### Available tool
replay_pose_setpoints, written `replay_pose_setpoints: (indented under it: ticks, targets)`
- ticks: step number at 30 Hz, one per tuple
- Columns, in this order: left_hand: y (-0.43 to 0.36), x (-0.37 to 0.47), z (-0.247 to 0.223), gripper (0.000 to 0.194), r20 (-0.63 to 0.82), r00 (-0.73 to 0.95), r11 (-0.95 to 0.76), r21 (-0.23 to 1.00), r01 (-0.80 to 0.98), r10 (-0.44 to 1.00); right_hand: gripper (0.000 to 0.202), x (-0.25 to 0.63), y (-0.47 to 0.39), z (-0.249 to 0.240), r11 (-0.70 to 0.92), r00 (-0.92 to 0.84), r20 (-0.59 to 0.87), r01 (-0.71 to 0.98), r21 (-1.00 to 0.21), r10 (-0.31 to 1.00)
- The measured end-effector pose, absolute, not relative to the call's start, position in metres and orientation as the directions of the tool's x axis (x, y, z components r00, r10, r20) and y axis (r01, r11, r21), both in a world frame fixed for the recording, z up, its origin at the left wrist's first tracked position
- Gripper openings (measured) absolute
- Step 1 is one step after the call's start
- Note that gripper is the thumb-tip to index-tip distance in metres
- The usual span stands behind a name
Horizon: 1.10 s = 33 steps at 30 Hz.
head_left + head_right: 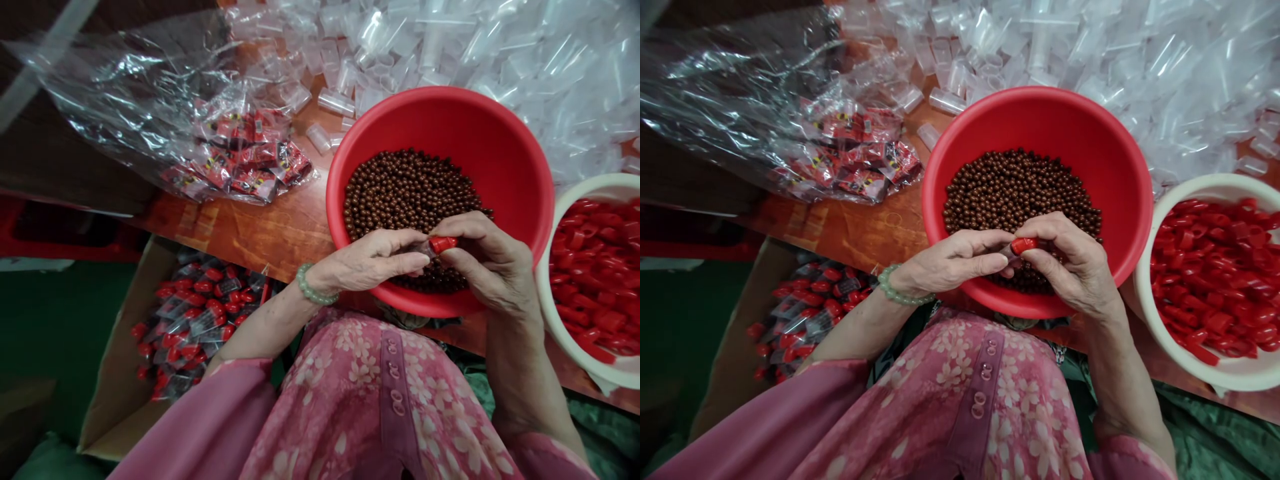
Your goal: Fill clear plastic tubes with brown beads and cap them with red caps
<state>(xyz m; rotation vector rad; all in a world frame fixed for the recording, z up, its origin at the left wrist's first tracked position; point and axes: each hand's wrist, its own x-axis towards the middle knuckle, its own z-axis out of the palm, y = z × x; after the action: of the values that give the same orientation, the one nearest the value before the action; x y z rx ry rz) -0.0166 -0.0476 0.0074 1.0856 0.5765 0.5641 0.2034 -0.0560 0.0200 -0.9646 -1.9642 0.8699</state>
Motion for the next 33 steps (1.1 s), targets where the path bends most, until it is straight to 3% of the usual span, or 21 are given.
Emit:
replay_pose_setpoints:
  ticks: [8,23,33]
  targets:
    - [-0.046,-0.014,0.0,0.047,-0.121,0.702,0.355,0.914,-0.197,0.702,0.027,0.202,-0.054,0.028,0.548,-0.457,0.369,0.361,-0.755,0.81]
    - [-0.042,-0.015,0.004,0.043,-0.161,0.744,0.519,0.809,-0.277,0.648,0.018,0.208,-0.038,0.056,0.572,-0.645,0.223,0.402,-0.715,0.731]
    - [-0.038,-0.016,0.007,0.042,-0.19,0.789,0.562,0.796,-0.226,0.585,0.016,0.218,-0.025,0.049,0.49,-0.722,0.151,0.286,-0.823,0.675]
